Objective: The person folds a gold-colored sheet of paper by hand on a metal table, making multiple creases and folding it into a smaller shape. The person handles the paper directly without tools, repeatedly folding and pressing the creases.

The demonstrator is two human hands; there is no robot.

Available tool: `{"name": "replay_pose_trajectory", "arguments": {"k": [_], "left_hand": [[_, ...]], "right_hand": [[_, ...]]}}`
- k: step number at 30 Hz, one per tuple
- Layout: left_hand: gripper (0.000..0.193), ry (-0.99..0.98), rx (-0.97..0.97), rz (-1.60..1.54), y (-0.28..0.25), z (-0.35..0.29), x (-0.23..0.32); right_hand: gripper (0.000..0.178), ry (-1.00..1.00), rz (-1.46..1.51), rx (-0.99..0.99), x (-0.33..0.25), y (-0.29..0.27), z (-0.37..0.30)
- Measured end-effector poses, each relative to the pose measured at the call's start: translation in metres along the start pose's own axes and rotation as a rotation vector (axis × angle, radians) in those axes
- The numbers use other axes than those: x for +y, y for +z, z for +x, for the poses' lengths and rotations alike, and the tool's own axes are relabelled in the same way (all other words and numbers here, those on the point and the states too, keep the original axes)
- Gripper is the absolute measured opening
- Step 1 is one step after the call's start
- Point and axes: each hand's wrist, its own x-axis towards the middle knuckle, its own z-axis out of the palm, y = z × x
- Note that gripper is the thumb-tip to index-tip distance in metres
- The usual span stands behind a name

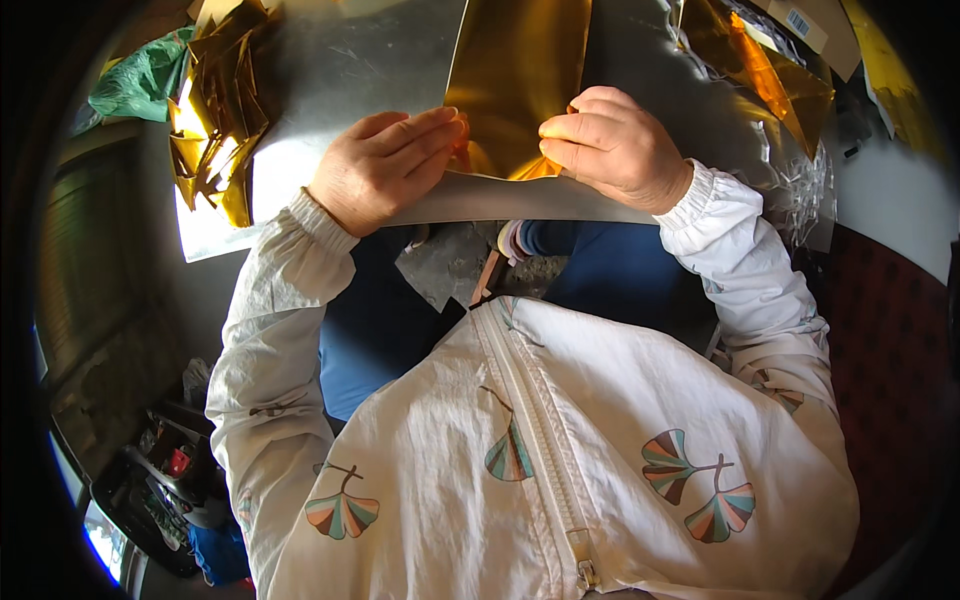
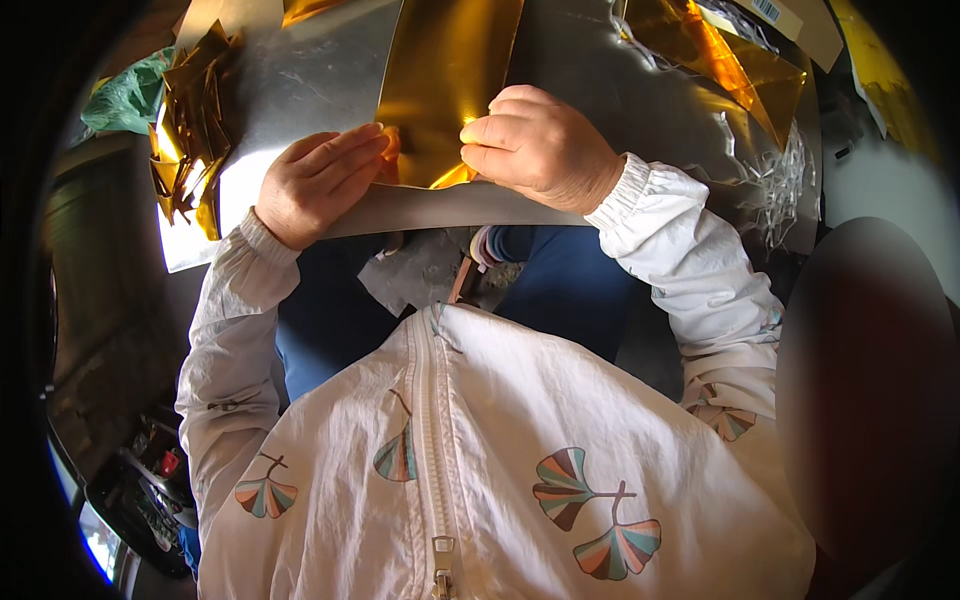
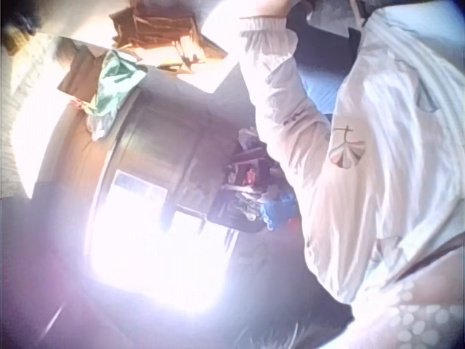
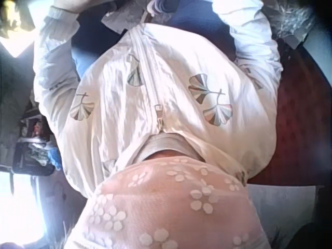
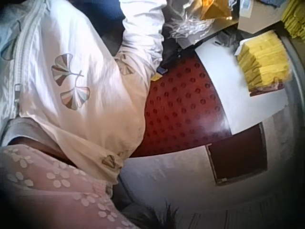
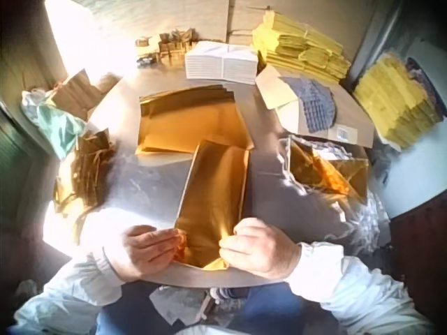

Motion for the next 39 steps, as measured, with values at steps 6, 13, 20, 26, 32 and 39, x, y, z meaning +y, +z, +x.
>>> {"name": "replay_pose_trajectory", "arguments": {"k": [6,13,20,26,32,39], "left_hand": [[0.016,0.020,-0.032,-0.006,0.011,-0.008,0.000],[0.023,0.034,-0.147,-0.043,0.004,-0.004,-0.003],[0.029,-0.020,-0.195,-0.068,0.000,-0.007,0.001],[0.034,-0.106,-0.256,-0.037,-0.005,-0.007,0.012],[0.048,-0.204,-0.320,-0.125,-0.011,-0.009,0.020],[0.072,-0.247,-0.402,-0.177,-0.011,-0.015,0.025]], "right_hand": [[0.016,0.068,-0.029,-0.071,-0.008,0.018,-0.022],[0.022,0.161,-0.039,-0.039,-0.023,0.022,-0.027],[0.028,0.187,-0.048,-0.061,-0.027,0.022,-0.029],[0.026,0.199,-0.027,-0.083,-0.029,0.019,-0.026],[0.016,0.185,-0.068,-0.068,-0.030,0.019,-0.024],[0.023,0.173,-0.066,-0.094,-0.030,0.016,-0.024]]}}
